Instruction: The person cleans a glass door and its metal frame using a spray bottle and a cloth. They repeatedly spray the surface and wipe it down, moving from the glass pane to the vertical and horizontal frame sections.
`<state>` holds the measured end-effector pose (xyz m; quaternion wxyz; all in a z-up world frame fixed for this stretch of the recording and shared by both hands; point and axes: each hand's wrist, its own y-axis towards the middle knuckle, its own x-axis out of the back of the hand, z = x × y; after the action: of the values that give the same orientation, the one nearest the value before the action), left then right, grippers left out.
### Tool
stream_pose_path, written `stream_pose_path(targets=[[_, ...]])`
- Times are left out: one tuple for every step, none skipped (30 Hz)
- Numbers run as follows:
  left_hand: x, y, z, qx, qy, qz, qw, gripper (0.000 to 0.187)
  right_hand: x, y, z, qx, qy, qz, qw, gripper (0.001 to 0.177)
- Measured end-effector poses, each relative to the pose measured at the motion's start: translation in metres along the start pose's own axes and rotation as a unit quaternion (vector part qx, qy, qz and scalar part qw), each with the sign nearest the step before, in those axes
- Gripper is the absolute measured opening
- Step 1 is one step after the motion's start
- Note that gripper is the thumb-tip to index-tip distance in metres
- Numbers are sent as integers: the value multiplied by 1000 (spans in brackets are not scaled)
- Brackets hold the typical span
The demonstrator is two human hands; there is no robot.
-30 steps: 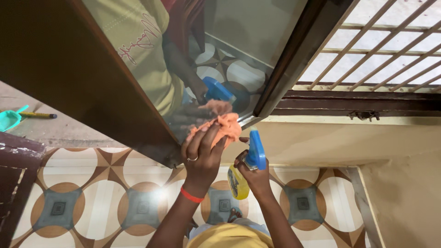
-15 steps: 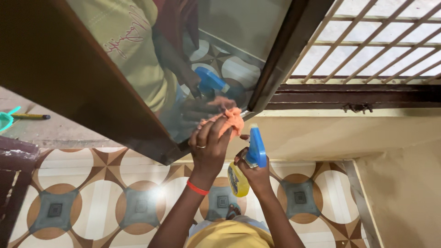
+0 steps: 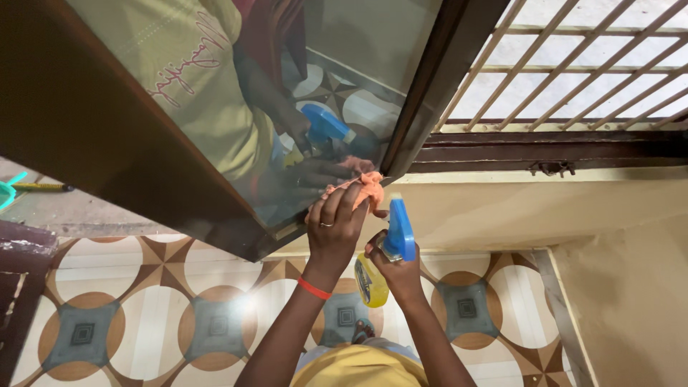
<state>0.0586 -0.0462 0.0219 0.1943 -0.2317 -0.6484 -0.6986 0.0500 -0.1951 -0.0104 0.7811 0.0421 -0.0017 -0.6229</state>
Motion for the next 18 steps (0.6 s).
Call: stream_pose_path(targets=[[0,1,-1,5,-10,-2,1000,20,1,1,-2,5,-2,2,1000,47],[0,3,-2,9,-21,-5,1000,19,3,2,-4,10,-5,4,1000,41],[1,6,-2,14,-29,-8,999,18,4,4,-7,17,-6,7,1000,36],[2,12,-4,23,-40,-16,999,16,5,4,-9,16,11,8,1000,41],[3,18,-6,32,-50,-23,998,14,7,4,-10,15,29,9,999,47],[4,25,-9,40,-61,-30,997,12,9,4,-12,14,47,9,999,52],[3,31,-11,37,-61,-34,997,13,9,4,-15,18,40,7,999,36],[0,38,-14,34,-62,-38,997,13,9,5,-18,22,33,4,999,20],[-3,44,-16,32,-61,-43,997,14,9,6,-20,27,25,3,999,6],[-5,47,-20,29,-54,-44,997,13,10,6,-22,12,29,-5,999,7],[-8,49,-23,25,-46,-47,998,12,10,7,-23,-2,32,-13,999,9],[-11,49,-24,21,-39,-49,998,11,10,7,-24,-17,36,-20,999,11],[-14,47,-24,18,-44,-37,998,14,10,7,-24,-19,35,-23,999,11],[-16,43,-24,14,-49,-25,998,17,10,7,-24,-21,34,-25,999,10],[-19,39,-24,11,-54,-13,998,21,11,7,-24,-23,33,-28,999,10],[-21,33,-23,5,-52,-9,999,20,11,7,-23,-11,23,-23,999,8],[-23,28,-21,-1,-51,-5,999,20,13,7,-23,1,13,-17,1000,6],[-26,23,-20,-7,-49,-2,999,19,13,6,-22,14,3,-12,1000,4]])
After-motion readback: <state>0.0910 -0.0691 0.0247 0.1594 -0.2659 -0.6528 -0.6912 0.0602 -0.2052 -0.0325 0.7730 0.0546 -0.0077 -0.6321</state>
